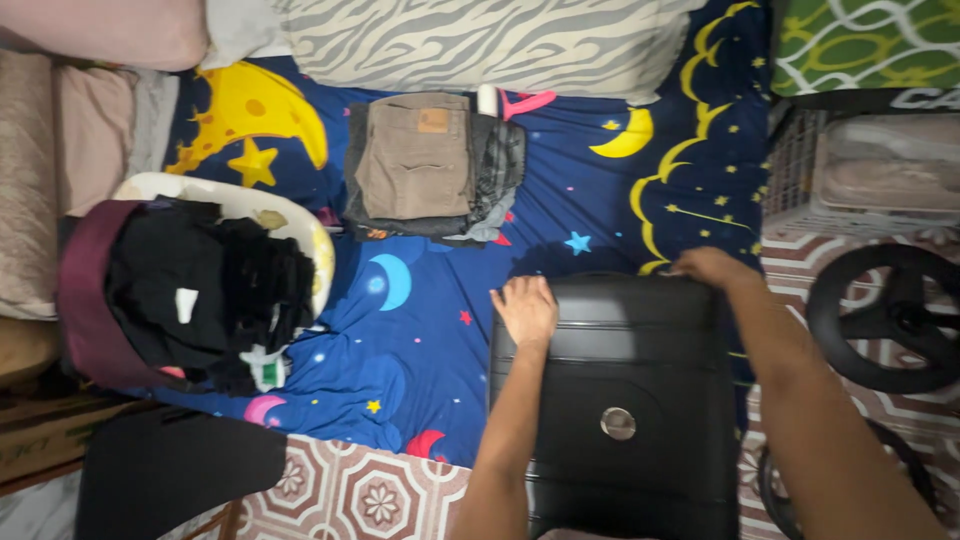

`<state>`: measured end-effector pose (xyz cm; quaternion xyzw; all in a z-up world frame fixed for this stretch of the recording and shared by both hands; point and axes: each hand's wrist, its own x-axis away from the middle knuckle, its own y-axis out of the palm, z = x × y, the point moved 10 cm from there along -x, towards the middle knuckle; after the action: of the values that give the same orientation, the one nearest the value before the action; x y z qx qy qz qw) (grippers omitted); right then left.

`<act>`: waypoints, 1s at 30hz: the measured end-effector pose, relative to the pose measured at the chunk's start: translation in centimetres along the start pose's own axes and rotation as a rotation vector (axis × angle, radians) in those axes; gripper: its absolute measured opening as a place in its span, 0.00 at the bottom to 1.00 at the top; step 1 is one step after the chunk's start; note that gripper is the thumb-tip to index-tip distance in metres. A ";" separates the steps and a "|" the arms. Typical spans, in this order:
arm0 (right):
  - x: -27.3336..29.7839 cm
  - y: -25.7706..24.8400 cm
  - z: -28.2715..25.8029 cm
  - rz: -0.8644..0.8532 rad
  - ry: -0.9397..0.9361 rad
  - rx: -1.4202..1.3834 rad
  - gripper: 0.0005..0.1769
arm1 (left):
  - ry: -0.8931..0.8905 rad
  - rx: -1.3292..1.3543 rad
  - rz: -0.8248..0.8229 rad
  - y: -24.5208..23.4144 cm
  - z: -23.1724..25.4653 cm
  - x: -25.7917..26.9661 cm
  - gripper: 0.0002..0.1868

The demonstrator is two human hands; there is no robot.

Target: The person opens a black suitcase on a bed and begins packing items. They place socks, a toiletry kit, and a lint roller into the suitcase. They then use the lint roller to clean a black shirt before folding it and placing it into the suitcase.

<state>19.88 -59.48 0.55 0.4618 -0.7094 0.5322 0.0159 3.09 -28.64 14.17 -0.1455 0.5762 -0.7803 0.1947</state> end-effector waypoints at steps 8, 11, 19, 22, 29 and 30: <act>11.8 1.4 0.1 0.614 0.098 0.048 0.22 | 0.011 -0.049 0.036 0.2 0.5 0.2 0.21; 14.0 2.8 0.5 0.617 0.207 0.131 0.24 | 0.036 -0.067 0.031 0.3 1.3 0.3 0.20; 13.8 4.8 2.0 0.477 0.399 0.341 0.25 | 0.579 -0.132 -0.394 2.1 16.8 12.5 0.30; 16.3 5.9 4.3 0.520 0.552 0.238 0.18 | 0.650 0.070 -0.126 0.4 20.1 14.2 0.37; 26.3 10.9 -1.2 0.785 0.327 0.186 0.22 | 0.567 0.021 -0.158 3.6 19.1 13.2 0.37; 27.7 12.8 -1.5 0.692 0.362 0.153 0.22 | 0.568 0.008 -0.145 3.8 19.1 13.1 0.37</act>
<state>-5.29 -75.91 6.01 0.0944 -0.7672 0.6301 -0.0739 0.72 -51.90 16.24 0.0387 0.5926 -0.8040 -0.0302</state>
